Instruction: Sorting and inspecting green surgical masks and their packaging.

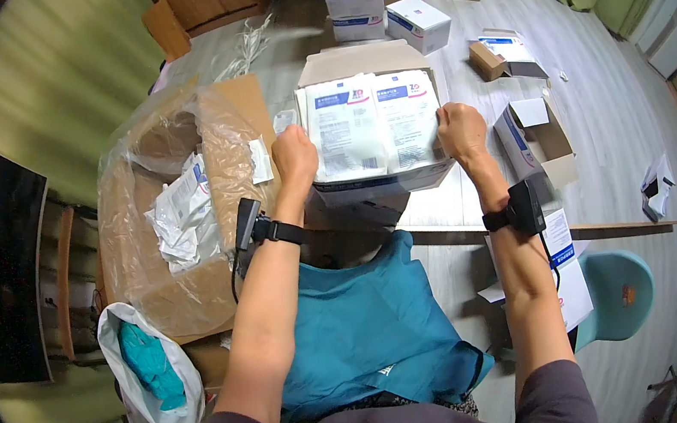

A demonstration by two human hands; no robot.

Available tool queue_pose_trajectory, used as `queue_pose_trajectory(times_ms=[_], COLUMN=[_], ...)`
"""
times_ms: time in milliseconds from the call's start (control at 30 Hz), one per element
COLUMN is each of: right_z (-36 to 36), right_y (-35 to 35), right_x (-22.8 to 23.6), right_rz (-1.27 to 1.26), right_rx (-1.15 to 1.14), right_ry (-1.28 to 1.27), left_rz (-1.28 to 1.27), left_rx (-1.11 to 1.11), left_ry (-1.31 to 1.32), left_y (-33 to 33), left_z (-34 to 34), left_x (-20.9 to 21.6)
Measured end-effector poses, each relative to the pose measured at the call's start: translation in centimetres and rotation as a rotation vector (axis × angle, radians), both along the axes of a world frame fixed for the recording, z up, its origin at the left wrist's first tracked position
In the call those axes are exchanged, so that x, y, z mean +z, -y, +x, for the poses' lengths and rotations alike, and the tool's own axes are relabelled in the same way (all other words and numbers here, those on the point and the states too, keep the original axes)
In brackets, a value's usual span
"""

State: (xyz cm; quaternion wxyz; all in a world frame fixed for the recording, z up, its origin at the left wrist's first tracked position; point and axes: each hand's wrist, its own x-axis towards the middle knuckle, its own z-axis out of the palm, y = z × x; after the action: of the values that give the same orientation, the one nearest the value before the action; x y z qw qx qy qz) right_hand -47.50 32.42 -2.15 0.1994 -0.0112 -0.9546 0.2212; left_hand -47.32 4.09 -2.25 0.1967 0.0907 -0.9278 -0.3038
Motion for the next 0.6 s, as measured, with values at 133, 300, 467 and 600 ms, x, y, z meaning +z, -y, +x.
queue_pose_trajectory(times_ms=[133,300,467,600], right_z=[0.6,0.4,1.1,-2.0], right_y=[1.0,1.9,4.5,8.0], right_x=[0.3,2.7,4.6,2.7], right_rz=[0.042,0.121,0.003,-0.651], right_rx=[-0.009,-0.029,0.17,0.354], right_ry=[-0.005,0.12,-0.373,-0.019], left_rz=[0.033,0.066,0.137,0.017], left_rx=[-0.002,-0.012,0.036,-0.004], left_ry=[-0.06,0.138,0.165,-0.104], left_y=[0.8,2.3,1.9,-0.4], left_z=[-0.8,-1.5,-0.6,2.5], left_x=[0.2,1.7,2.8,3.2])
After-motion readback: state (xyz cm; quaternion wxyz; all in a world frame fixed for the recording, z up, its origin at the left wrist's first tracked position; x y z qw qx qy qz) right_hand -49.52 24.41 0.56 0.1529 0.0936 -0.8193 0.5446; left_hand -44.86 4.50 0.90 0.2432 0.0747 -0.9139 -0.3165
